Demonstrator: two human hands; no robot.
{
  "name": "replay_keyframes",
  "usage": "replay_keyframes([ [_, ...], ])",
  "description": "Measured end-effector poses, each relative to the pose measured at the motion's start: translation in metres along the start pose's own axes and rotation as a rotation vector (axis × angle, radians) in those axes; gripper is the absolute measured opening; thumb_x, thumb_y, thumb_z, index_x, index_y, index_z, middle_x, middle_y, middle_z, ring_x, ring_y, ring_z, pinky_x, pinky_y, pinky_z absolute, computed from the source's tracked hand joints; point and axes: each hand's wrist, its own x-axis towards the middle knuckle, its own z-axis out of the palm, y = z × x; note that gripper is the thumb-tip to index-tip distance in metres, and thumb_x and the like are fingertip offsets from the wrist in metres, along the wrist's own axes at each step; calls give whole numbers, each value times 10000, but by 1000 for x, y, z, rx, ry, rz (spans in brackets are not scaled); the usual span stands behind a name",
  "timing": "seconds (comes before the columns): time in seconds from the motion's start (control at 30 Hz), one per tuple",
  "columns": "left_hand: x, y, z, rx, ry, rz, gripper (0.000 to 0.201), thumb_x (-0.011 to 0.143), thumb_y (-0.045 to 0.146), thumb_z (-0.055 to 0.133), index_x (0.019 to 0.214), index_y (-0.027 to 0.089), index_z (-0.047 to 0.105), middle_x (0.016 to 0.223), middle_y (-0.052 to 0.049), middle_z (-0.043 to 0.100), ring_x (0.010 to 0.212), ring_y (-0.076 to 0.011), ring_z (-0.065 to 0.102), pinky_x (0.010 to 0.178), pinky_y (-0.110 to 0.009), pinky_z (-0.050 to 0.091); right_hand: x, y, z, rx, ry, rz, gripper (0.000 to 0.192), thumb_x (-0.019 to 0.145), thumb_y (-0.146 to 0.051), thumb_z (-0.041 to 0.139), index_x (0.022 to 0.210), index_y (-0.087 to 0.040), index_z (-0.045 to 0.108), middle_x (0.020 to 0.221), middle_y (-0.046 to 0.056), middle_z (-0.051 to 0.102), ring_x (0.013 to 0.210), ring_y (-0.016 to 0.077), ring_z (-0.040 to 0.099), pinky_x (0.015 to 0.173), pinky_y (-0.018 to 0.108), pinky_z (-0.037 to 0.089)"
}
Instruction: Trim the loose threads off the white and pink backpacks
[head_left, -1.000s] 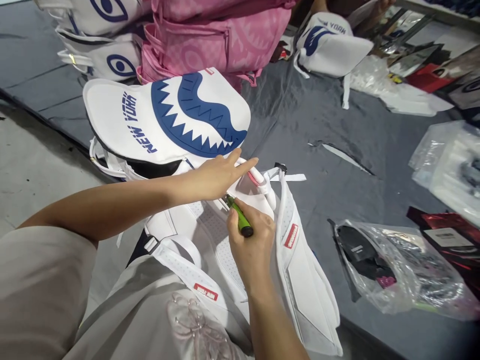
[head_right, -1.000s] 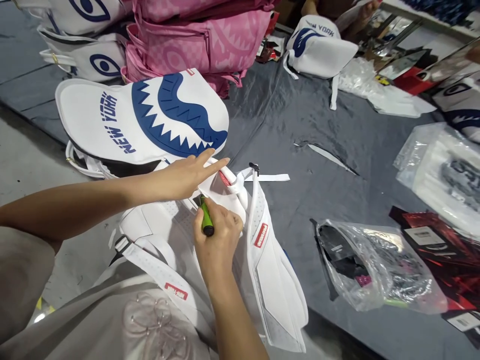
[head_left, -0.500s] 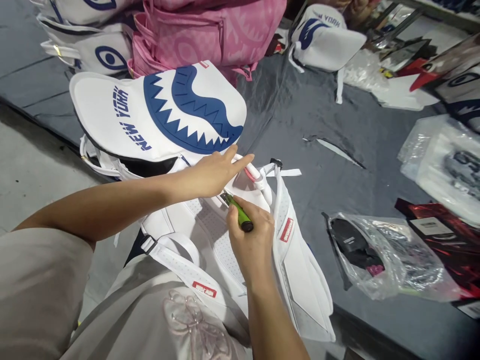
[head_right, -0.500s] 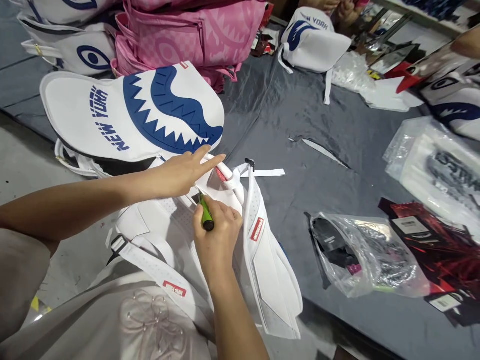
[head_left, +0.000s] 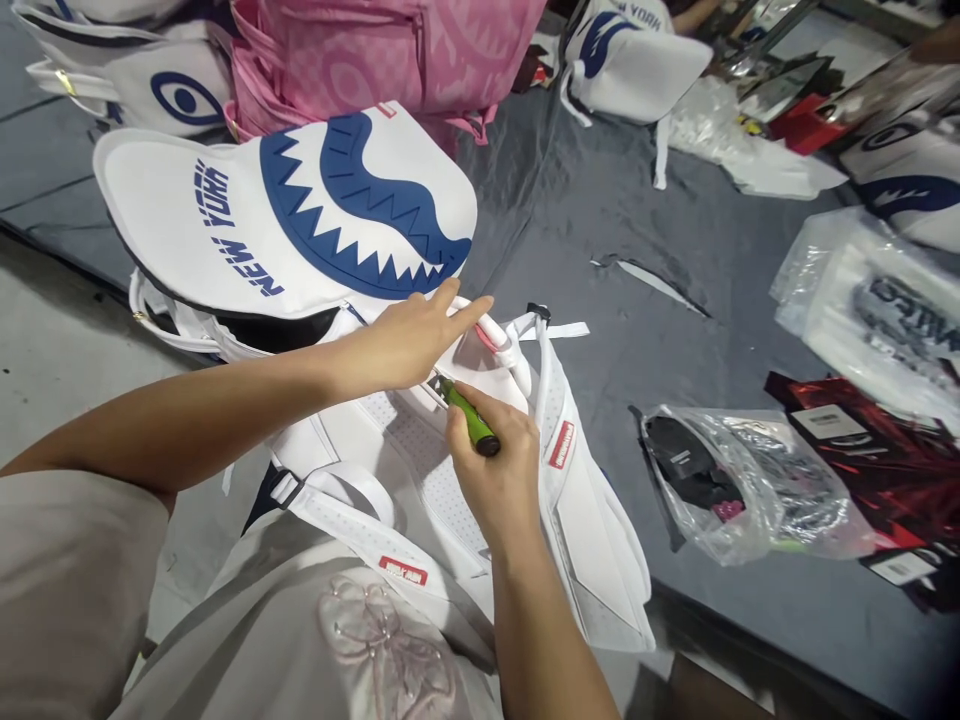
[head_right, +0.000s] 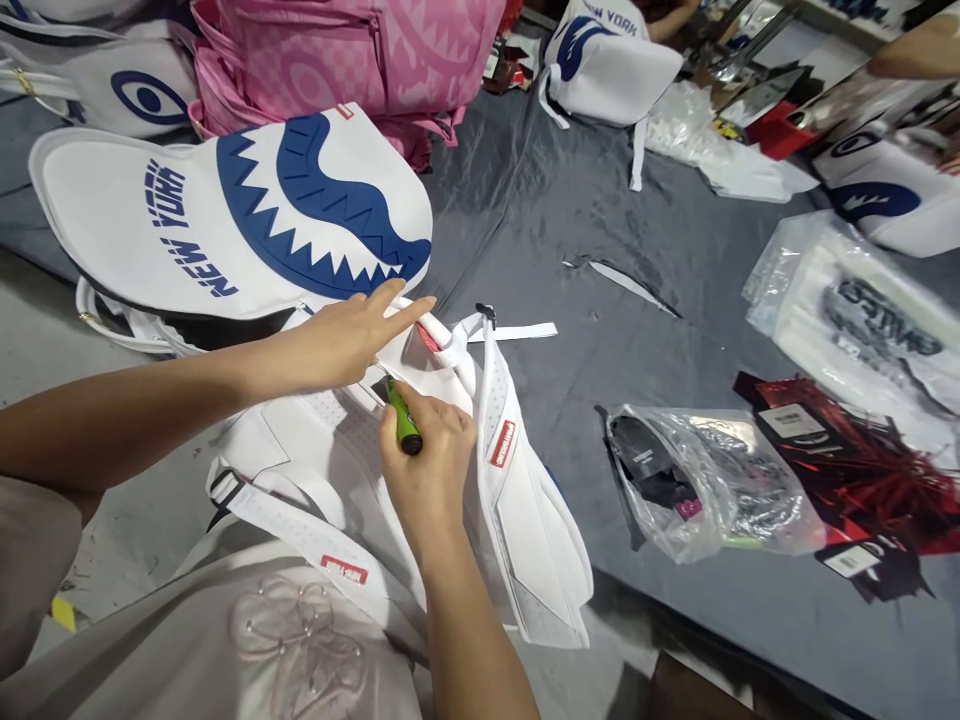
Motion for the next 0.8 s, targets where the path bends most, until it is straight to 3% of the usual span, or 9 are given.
replay_keyframes([
  [0.33, 0, -2, 4, -9, 25, 5, 955, 841, 100, 581, 1593, 318, 34, 1644, -178, 135, 1147, -308, 593, 840, -364, 502, 6, -5, 1, 106, -92, -60, 263, 872, -240, 591, 1086, -227, 743, 1064, 53, 763, 1007, 231, 700, 946, 456, 541],
  [0.8, -2, 0, -1, 30, 4, -2, 967, 812, 30, 547, 1596, 291, 45, 1640, -193, 152, 1158, -313, 602, 819, -354, 510, 7, -7, -2, -18, -126, -77, 271, 877, -244, 569, 1092, -219, 731, 1069, 77, 757, 1002, 257, 696, 931, 495, 525],
])
